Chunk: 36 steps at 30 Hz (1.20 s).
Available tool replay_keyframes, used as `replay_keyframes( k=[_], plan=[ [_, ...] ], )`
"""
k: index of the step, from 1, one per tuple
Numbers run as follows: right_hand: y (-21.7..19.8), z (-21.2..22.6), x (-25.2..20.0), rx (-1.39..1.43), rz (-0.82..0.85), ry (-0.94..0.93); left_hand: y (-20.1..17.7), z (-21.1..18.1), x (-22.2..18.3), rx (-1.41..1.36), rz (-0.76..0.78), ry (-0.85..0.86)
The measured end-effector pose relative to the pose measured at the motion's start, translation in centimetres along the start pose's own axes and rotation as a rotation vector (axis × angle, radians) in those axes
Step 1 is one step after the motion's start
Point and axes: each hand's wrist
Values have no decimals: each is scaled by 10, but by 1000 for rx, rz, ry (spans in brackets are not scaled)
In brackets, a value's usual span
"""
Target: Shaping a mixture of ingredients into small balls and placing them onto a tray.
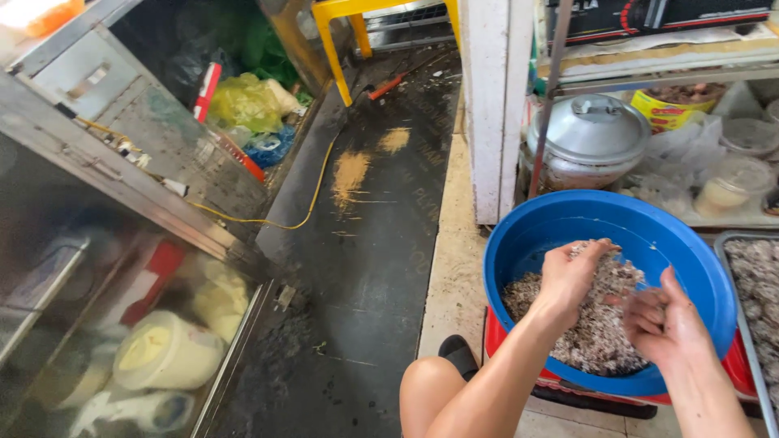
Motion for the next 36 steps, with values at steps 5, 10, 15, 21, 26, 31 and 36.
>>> replay_keyframes(
  k=[5,10,15,21,26,31,36],
  plan=[
    [71,-44,-2,-380,-207,-182,-3,14,10,-6,-8,58],
    [161,-96,-15,-605,-634,-391,-3,19,17,54,-47,108],
    [23,-25,-9,-162,215,-157,8,-18,-13,6,-36,-30],
    [107,-73,-12,-457,-567,-359,-1,11,9,180,-95,61],
    [83,-61,-24,-496,-629,-413,-14,10,6,841,-10,520],
    [217,-128,-52,-382,-508,-422,3,-11,3,178,-30,121],
    [191,-113,-49,-152,-376,-371,3,-31,-6,13,32,24]
  ],
)
Point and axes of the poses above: each hand's wrist, its own x-axis towards the middle knuckle, its own y-axis out of the palm, z = x × y, and after that the axes turned 6 degrees about x, right-handed
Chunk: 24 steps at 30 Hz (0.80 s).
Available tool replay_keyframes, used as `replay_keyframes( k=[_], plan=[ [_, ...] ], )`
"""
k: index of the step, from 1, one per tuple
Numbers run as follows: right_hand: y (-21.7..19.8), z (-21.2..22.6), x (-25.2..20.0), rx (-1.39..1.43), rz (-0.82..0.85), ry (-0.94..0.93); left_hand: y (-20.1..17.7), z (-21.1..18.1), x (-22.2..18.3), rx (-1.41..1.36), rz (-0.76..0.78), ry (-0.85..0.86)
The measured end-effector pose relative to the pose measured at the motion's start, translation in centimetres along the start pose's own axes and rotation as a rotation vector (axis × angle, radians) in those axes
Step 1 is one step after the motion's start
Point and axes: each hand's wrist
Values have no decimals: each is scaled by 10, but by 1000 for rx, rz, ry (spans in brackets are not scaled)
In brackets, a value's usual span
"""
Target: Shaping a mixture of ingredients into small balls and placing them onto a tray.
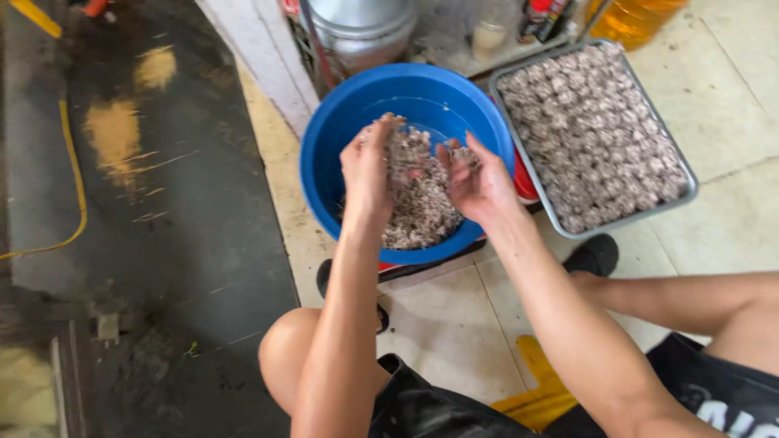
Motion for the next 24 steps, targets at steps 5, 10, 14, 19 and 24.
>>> replay_keyframes(
  k=[5,10,14,19,24],
  plan=[
    [-17,8,1,164,65,114,6,-3,-4,30,-19,-16],
    [-26,35,-11,59,505,228,3,6,0,2,43,32],
    [58,45,-94,12,-93,-96,14,3,-5,17,95,28],
    [-59,134,-109,57,-108,-311,21,-1,-7,63,109,18],
    [-172,191,-108,-490,-293,-386,27,2,-7,87,130,35]
  ],
)
Point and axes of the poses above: each hand's wrist, its own x-axis towards the middle knuckle, its own y-axis out of the palm, z = x × y, and after that the axes turned 6 degrees about x, right-handed
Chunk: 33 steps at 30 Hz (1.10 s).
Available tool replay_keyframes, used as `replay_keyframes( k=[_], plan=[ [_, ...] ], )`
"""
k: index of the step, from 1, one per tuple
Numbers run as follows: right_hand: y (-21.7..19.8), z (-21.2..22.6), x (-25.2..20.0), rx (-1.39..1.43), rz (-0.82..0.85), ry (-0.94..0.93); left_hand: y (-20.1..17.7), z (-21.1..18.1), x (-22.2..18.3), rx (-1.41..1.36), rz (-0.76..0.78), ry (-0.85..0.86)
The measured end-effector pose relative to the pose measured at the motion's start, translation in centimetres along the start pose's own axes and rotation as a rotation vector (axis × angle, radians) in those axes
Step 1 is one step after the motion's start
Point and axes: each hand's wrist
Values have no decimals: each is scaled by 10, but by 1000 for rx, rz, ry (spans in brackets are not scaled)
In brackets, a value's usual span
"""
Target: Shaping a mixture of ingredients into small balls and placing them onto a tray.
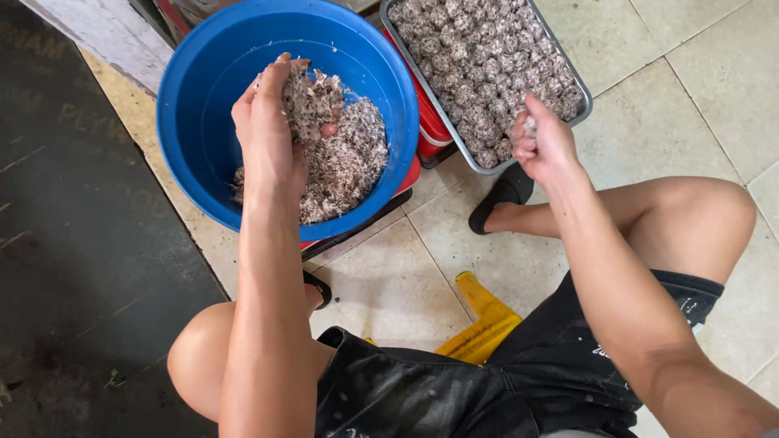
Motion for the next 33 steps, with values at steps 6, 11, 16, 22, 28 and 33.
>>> replay_keyframes(
  k=[6,11,16,22,28,33],
  plan=[
    [30,-11,-32,-1206,-127,-222,-1,2,-2,40,9,16],
    [37,-17,-39,-1383,-187,-316,-3,4,0,16,15,14],
    [45,-3,-45,-1358,-193,-315,-2,4,-1,26,0,12],
    [138,17,-75,-833,-180,-359,0,1,-5,85,29,-44],
    [270,-52,-94,-750,520,-719,-10,18,6,-166,80,-108],
    [334,-75,-113,-828,496,-1011,-25,19,8,-742,65,-125]
  ],
)
Point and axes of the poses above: each hand's wrist, its own x-axis towards the middle knuckle, its own y-axis out of the palm, z = x × y, and after that the axes turned 6 degrees about x, right-handed
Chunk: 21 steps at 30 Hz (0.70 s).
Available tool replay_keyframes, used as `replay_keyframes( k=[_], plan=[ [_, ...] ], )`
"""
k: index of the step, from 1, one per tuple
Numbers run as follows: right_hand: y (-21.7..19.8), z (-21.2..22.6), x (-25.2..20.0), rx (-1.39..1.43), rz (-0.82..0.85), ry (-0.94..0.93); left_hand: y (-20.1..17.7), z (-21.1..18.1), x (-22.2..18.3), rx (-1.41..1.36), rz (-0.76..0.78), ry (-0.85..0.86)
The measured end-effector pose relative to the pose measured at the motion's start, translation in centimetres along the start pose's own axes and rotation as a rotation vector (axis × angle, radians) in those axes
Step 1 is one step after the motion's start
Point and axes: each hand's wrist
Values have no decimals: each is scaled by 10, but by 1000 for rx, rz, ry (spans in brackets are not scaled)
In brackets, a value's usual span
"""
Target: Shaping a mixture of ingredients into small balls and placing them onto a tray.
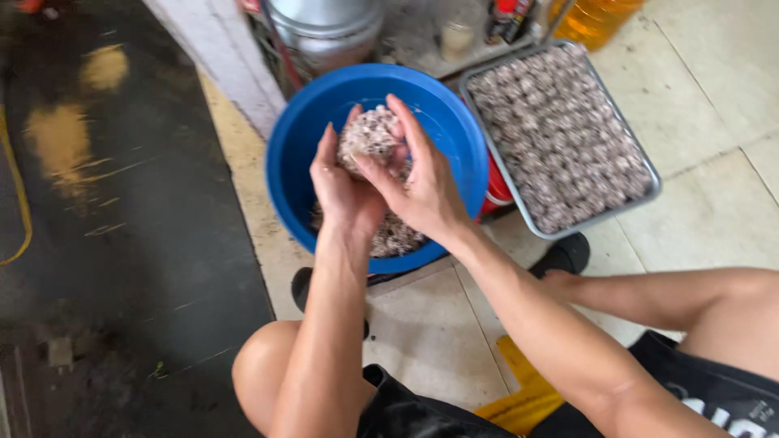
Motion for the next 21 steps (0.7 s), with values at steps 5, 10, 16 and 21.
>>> replay_keyframes(
  k=[5,10,16,21],
  plan=[
    [-9,-2,23,-162,157,-155,-3,-12,-8,-13,-39,-53],
    [-21,18,44,-39,272,-41,14,-17,-17,315,-135,-143],
    [-12,22,50,-211,332,-183,-4,-7,-1,525,-184,71],
    [3,31,45,-496,129,-171,-21,12,11,559,-273,147]
  ],
)
Point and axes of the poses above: each hand's wrist, its own x-axis towards the middle knuckle, its own y-axis out of the palm, z = x × y, and after that the axes turned 6 degrees about x, right-handed
